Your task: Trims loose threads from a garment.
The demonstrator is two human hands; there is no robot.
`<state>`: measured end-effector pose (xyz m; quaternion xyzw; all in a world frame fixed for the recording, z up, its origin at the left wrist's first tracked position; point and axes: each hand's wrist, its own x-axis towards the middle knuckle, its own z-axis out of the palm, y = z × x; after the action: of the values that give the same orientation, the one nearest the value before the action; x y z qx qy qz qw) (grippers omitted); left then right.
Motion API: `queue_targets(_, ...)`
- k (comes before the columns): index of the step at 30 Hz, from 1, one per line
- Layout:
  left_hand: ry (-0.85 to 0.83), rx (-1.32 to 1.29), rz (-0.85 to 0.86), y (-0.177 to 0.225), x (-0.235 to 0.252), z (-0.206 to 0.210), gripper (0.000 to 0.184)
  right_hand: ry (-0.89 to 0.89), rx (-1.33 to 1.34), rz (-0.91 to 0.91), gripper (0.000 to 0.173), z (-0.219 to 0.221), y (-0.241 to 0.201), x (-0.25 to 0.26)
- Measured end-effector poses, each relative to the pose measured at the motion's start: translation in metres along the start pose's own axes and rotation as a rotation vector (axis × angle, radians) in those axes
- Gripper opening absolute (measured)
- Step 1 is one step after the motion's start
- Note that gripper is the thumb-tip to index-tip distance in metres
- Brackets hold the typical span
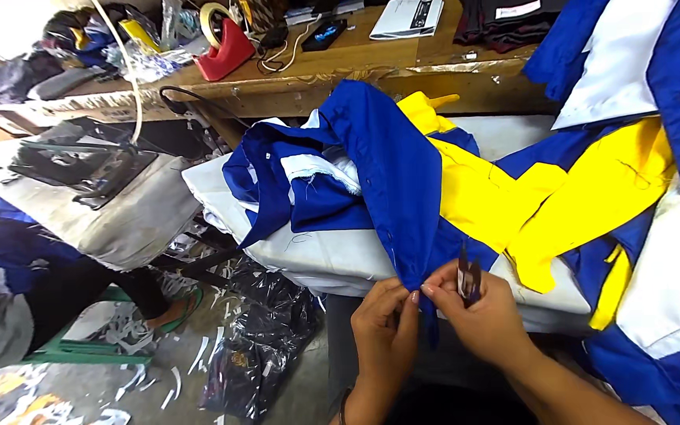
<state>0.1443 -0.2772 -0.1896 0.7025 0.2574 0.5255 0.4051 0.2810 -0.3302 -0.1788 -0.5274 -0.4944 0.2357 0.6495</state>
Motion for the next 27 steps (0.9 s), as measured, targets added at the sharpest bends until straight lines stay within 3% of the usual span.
queue_targets(2,-0.026,-0.099,-0.076,0.001,0.001,-0.003,0.012,-0.085,0.309,0.254,0.006,-0.008,-0.004,0.006)
queue_targets(3,-0.037,-0.142,-0.113,0.001,0.002,-0.005,0.013,-0.092,0.354,0.289,0.006,-0.010,-0.004,0.008)
queue_targets(5,-0.041,-0.202,-0.158,0.000,0.004,-0.006,0.013,-0.047,0.227,0.196,0.006,-0.010,-0.004,0.006)
queue_targets(8,-0.024,-0.223,-0.164,0.002,0.004,-0.004,0.013,0.037,-0.107,-0.066,0.019,-0.004,0.001,-0.002)
queue_targets(11,-0.027,-0.079,-0.069,0.002,0.003,-0.004,0.012,0.072,-0.257,-0.245,0.017,0.001,0.009,-0.005)
queue_targets(13,-0.027,0.091,0.040,0.001,0.003,-0.005,0.013,0.047,-0.266,-0.265,0.014,0.001,0.008,-0.005)
queue_targets(15,-0.025,0.171,0.104,-0.001,0.003,-0.007,0.013,-0.019,-0.095,-0.074,0.007,-0.001,0.000,-0.003)
queue_targets(17,-0.048,0.104,0.074,0.000,0.004,-0.009,0.013,-0.109,0.206,0.188,0.004,-0.008,-0.005,0.003)
queue_targets(18,-0.060,0.040,0.033,0.000,0.005,-0.010,0.012,-0.119,0.269,0.232,0.005,-0.010,-0.005,0.005)
queue_targets(20,-0.069,-0.052,-0.037,-0.001,0.007,-0.012,0.012,-0.081,0.160,0.148,0.003,-0.009,-0.005,0.003)
queue_targets(22,-0.063,-0.066,-0.051,-0.001,0.007,-0.012,0.012,-0.018,-0.072,-0.031,0.015,-0.005,-0.001,-0.001)
queue_targets(25,-0.048,0.070,0.023,-0.001,0.005,-0.010,0.013,0.016,-0.282,-0.225,0.018,0.000,0.006,-0.004)
queue_targets(27,-0.042,0.183,0.095,-0.002,0.005,-0.011,0.013,-0.008,-0.268,-0.211,0.014,0.001,0.005,-0.002)
